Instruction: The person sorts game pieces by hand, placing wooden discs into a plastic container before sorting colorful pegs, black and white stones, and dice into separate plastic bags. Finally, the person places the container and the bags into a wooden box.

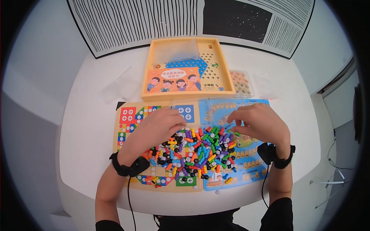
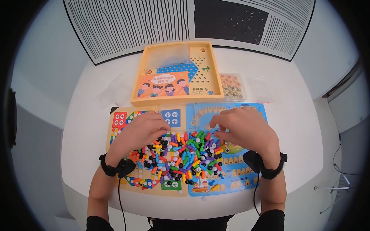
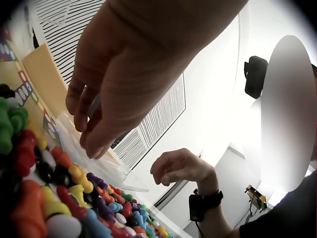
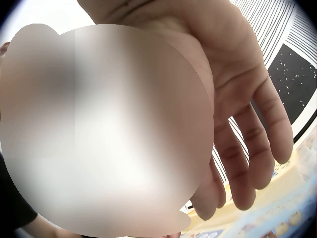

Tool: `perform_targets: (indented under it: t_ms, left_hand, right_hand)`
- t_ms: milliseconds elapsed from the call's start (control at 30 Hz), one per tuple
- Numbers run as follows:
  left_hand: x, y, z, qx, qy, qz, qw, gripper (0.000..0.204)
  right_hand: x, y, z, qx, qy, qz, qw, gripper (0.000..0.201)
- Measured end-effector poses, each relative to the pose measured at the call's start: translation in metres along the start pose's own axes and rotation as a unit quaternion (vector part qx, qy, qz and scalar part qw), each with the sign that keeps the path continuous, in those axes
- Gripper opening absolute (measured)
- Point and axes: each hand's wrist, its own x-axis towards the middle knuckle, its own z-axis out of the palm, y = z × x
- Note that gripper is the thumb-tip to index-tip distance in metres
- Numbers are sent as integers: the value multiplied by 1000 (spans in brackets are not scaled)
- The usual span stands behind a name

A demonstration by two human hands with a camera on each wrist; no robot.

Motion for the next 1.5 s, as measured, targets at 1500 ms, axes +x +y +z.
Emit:
perform_targets:
  t_ms: [1500]
  left_hand:
    - [-22,26,-5,21,-147,68,987,22]
  right_hand:
    - [26,-4,34,59,208,-87,972,18]
